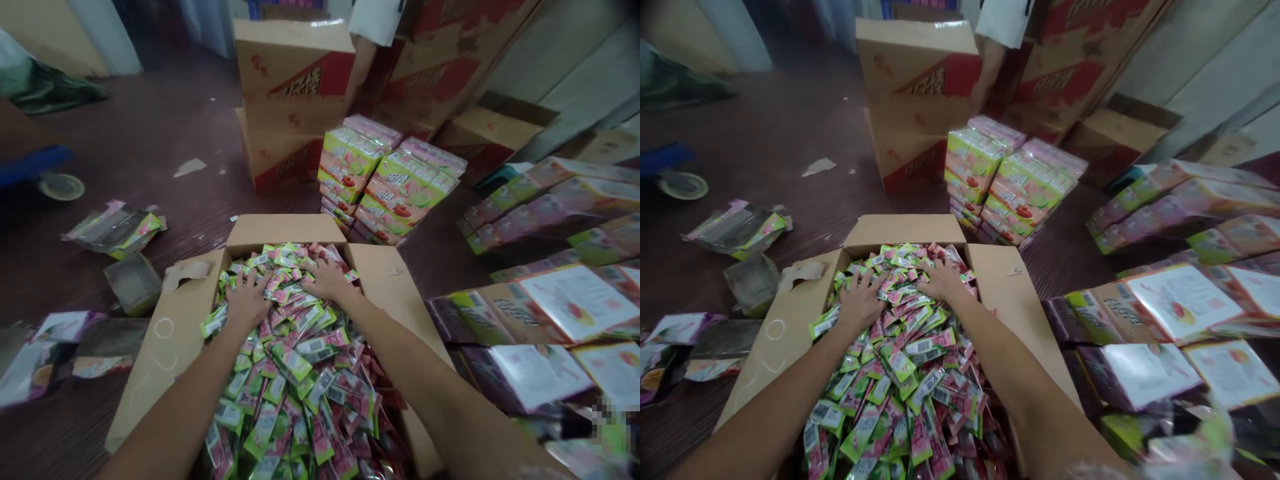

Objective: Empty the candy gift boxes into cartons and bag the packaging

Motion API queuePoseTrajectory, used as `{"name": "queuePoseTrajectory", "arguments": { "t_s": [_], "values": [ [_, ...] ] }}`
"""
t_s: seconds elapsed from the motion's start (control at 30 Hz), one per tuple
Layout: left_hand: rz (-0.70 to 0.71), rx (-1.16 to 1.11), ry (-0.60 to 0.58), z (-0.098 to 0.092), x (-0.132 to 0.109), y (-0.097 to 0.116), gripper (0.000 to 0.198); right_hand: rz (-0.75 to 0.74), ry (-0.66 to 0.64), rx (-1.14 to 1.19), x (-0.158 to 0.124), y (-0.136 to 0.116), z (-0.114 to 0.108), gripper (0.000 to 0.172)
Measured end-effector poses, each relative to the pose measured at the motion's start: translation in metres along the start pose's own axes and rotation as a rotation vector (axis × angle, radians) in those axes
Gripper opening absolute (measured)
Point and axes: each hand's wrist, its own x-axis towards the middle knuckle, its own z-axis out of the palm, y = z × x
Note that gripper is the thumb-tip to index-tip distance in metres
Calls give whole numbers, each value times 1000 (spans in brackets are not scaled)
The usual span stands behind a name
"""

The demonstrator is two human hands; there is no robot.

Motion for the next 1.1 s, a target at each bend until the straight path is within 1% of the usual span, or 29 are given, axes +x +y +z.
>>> {"name": "queuePoseTrajectory", "arguments": {
  "t_s": [0.1,0.17,0.23,0.27,0.33,0.37,0.43,0.5,0.53,0.6,0.67,0.73,0.8,0.83,0.9,0.97,1.03,1.1],
  "values": [
    [-26,22,41,7,6,-2,64,18,52,-37,-19,14,15,57],
    [-46,35,74,14,11,-2,63,42,69,-68,-24,21,25,55],
    [-61,43,76,19,16,-2,63,66,43,-82,-22,25,30,53],
    [-67,43,63,20,19,-2,64,71,17,-74,-20,27,29,53],
    [-62,30,26,14,21,-4,69,66,-42,-5,-17,31,18,53],
    [-61,11,-9,8,20,-4,71,63,-68,43,-17,32,9,53],
    [-87,-41,-118,-10,14,-5,74,49,-107,124,-22,32,-13,54],
    [-127,-84,-212,-31,-1,-1,80,6,-92,173,-32,25,-34,53],
    [-133,-91,-219,-39,-14,3,83,-23,-73,182,-39,17,-41,53],
    [-94,-73,-154,-45,-46,15,83,-79,-41,180,-55,-4,-44,54],
    [-28,-43,-108,-37,-84,31,76,-112,-51,140,-73,-27,-30,60],
    [11,-16,-129,-17,-120,45,72,-146,-39,78,-94,-42,-2,68],
    [23,8,-141,6,-146,55,74,-163,37,36,-116,-46,30,69],
    [24,21,-125,16,-155,58,75,-163,93,26,-126,-44,44,66],
    [30,44,-66,32,-164,62,78,-162,203,18,-142,-36,68,60],
    [24,53,-28,43,-164,66,80,-172,284,17,-149,-26,85,57],
    [-2,52,-13,52,-159,70,81,-180,331,27,-147,-18,98,55],
    [-38,39,-12,59,-153,77,81,-186,321,48,-137,-10,107,54]
  ]
}}
